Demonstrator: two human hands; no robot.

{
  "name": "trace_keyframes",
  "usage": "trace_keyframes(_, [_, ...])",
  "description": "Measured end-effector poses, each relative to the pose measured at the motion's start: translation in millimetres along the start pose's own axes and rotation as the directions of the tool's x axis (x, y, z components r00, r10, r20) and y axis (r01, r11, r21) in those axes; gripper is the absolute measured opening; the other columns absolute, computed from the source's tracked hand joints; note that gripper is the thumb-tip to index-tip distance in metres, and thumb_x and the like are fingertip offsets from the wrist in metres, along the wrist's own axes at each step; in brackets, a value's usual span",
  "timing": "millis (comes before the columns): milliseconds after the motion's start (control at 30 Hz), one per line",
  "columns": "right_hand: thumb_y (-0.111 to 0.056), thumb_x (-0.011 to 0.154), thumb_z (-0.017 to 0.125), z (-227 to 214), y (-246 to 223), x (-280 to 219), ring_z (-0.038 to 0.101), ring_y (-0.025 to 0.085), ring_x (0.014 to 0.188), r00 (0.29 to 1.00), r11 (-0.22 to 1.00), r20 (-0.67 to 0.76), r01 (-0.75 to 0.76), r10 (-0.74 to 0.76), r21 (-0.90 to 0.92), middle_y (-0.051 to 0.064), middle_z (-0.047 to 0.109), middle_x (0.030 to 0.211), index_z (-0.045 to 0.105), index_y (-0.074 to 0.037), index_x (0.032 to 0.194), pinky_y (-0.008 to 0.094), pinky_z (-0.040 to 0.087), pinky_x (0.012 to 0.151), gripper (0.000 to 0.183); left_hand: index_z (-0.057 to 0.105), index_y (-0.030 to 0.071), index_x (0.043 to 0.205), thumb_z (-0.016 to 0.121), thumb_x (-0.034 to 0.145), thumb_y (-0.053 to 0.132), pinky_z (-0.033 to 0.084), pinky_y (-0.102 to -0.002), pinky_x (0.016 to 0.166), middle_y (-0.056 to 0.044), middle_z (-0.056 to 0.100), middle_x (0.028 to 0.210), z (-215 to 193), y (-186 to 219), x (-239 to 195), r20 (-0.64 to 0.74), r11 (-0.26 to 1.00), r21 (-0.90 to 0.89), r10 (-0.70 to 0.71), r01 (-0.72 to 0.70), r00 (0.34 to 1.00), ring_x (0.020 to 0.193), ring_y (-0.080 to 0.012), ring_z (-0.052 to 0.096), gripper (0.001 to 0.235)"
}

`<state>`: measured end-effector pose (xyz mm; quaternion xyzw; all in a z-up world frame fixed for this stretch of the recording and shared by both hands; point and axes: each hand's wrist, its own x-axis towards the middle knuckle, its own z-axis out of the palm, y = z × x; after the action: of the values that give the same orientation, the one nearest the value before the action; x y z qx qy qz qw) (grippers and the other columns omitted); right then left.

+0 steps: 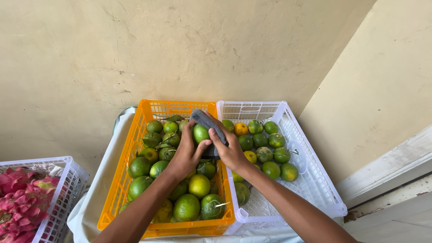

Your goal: The person wipes green citrus fruits with a gray cloth, handling them one at a time from a yellow crate and placing them into a white crate. The person repeats this process for several fruits throughout the clip.

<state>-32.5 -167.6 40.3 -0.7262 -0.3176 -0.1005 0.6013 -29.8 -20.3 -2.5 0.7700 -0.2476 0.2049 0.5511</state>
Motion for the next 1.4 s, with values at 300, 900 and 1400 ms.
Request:
trace_keyframes(300, [-0.039, 0.099, 0.050, 2.6, 20.1, -0.9, 0.050, 0.034, 0.121, 0.928, 0.934, -0.130, -0.331, 0.348, 0.135, 0.020, 0.053, 0.134, 0.047, -0.014, 0.143, 0.050, 0.043, 0.097, 0.051, 0.036, -0.004, 0.135, 0.075, 0.081, 0.015, 0.049, -0.053, 0.090, -0.023, 0.045, 0.121, -4.1, 6.0, 5.6, -0.114, 0.988, 0.134, 0.090, -0.075, 0.989, 0.113, -0.0458, 0.051, 0.069])
trace_keyframes(900, [-0.021, 0.100, 0.046, -6.9, 13.6, 4.5, 0.037, 0.036, 0.135, 0.998, 0.992, -0.011, -0.066, 0.068, 0.107, 0.013, 0.044, 0.147, 0.057, -0.017, 0.135, 0.050, 0.036, 0.106, 0.037, 0.037, -0.006, 0.133, 0.080, 0.078, 0.020, 0.059, -0.041, 0.069, -0.025, 0.056, 0.099, -6.1, -9.4, 5.9, 0.012, 0.976, -0.049, -0.211, 0.212, 0.977, 0.075, -0.0334, 0.068, 0.075])
trace_keyframes(1400, [-0.001, 0.084, 0.052, -7.1, 2.4, 6.4, 0.046, 0.033, 0.131, 0.997, 0.989, -0.057, 0.060, -0.052, 0.134, 0.017, 0.056, 0.136, 0.071, -0.005, 0.112, 0.048, 0.035, 0.106, 0.034, 0.032, -0.005, 0.139, 0.052, 0.095, 0.034, 0.060, -0.047, 0.076, -0.027, 0.053, 0.111, -5.8, 8.0, 5.0, 0.082, 0.976, -0.086, -0.192, 0.199, 0.978, 0.095, -0.0413, 0.065, 0.062])
